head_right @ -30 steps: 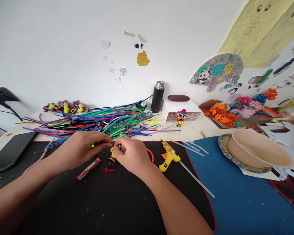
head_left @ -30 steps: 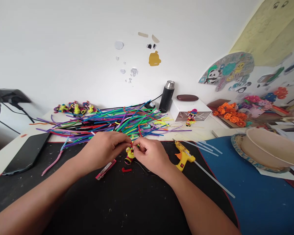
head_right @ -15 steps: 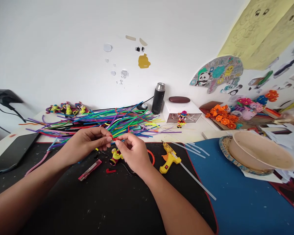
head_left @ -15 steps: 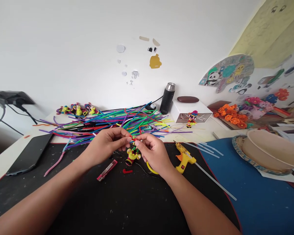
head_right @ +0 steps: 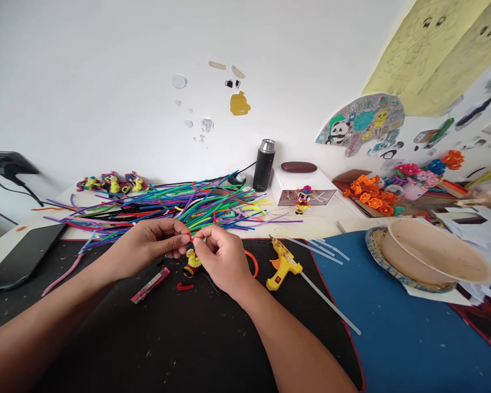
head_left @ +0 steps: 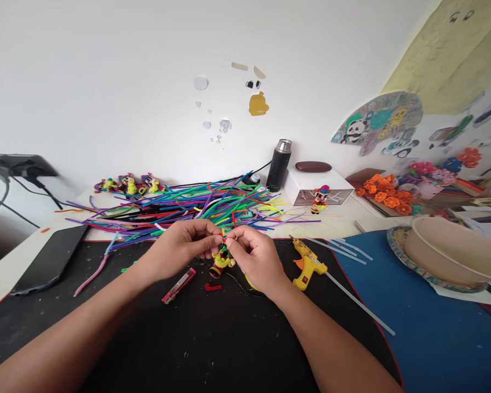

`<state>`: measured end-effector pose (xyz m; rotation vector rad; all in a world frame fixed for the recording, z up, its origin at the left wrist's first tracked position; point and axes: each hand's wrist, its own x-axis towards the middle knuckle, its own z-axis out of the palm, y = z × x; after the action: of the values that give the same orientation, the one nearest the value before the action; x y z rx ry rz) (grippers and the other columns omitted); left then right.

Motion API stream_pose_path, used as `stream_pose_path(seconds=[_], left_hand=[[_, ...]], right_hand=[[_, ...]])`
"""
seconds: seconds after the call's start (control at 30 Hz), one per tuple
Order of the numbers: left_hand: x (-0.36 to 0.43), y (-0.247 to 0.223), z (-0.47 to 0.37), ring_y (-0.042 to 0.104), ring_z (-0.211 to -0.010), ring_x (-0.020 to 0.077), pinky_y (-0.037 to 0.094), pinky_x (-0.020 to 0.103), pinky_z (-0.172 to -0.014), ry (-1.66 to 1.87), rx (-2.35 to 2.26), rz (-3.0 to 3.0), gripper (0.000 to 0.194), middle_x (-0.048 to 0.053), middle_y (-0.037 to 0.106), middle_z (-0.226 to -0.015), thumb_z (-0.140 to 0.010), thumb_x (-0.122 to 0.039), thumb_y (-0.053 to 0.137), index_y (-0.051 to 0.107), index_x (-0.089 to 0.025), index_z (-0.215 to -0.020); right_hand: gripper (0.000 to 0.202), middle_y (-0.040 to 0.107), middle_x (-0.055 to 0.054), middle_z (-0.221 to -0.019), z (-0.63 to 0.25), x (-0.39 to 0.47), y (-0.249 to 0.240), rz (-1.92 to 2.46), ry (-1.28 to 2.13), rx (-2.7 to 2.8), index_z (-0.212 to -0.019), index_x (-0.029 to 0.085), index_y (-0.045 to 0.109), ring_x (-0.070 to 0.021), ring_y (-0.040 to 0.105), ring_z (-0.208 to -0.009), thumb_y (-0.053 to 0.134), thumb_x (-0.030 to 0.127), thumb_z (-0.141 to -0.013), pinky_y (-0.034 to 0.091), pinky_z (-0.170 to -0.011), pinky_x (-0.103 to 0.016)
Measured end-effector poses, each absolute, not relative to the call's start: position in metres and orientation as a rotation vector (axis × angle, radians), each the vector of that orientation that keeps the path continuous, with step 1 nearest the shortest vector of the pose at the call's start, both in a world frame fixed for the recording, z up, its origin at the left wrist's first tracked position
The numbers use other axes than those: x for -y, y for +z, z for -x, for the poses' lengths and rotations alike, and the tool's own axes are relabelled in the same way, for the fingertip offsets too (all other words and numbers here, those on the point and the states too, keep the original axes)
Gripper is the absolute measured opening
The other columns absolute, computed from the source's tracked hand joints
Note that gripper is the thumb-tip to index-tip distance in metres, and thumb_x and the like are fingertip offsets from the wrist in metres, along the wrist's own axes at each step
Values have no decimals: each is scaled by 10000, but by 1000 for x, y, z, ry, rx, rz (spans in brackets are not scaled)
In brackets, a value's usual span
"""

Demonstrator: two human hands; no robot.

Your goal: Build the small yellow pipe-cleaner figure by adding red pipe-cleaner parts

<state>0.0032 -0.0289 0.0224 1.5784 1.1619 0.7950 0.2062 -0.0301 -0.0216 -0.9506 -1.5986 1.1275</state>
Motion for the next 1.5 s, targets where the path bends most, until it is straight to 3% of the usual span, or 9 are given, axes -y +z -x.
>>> stream_pose_path(seconds=[0.27, 0.43, 0.57, 1.07, 1.5], left_hand=[[37, 35, 2, 674, -732, 198, 513, 257, -663, 621, -1389, -2031, 320, 19, 763, -807, -935, -525, 651, 791, -238, -917], [31, 25, -2, 655, -687, 175, 547, 265, -656, 782, -1232, -1669, 383, 20, 721, -773, -900, -590, 705, 742, -208, -905], [30, 23, -9, 623, -620, 147, 530, 252, -604, 859, -1193, -1514, 426, 7, 697, -716, -830, -608, 787, 722, -190, -873], [33, 24, -10, 623, -626, 133, 523, 241, -609, 897, -1172, -1477, 426, 15, 718, -736, -854, -598, 780, 717, -177, -857], [35, 24, -12, 608, -599, 133, 502, 233, -588, 859, -1179, -1557, 386, -9, 687, -682, -845, -563, 782, 725, -181, -855]], right_hand=[[83, 421, 84, -530, -209, 31, -13, 1070, 936, 1889, -836, 214, 691, -100, 369, -477, 634, 244, -889, 271, -504, -245], [161, 514, 63, -589, -207, 30, -17, 995, 1152, 1644, -911, 214, 666, -111, 454, -491, 630, 366, -950, 338, -496, -238], [227, 521, 70, -580, -206, 28, -18, 912, 1351, 1481, -939, 216, 639, -99, 444, -429, 635, 441, -965, 349, -445, -231], [233, 541, 74, -616, -204, 27, -26, 854, 1395, 1390, -985, 204, 645, -72, 449, -409, 668, 435, -965, 378, -425, -209], [187, 486, 80, -559, -206, 29, -20, 953, 1266, 1510, -890, 203, 632, -86, 414, -429, 624, 377, -961, 314, -451, -226]])
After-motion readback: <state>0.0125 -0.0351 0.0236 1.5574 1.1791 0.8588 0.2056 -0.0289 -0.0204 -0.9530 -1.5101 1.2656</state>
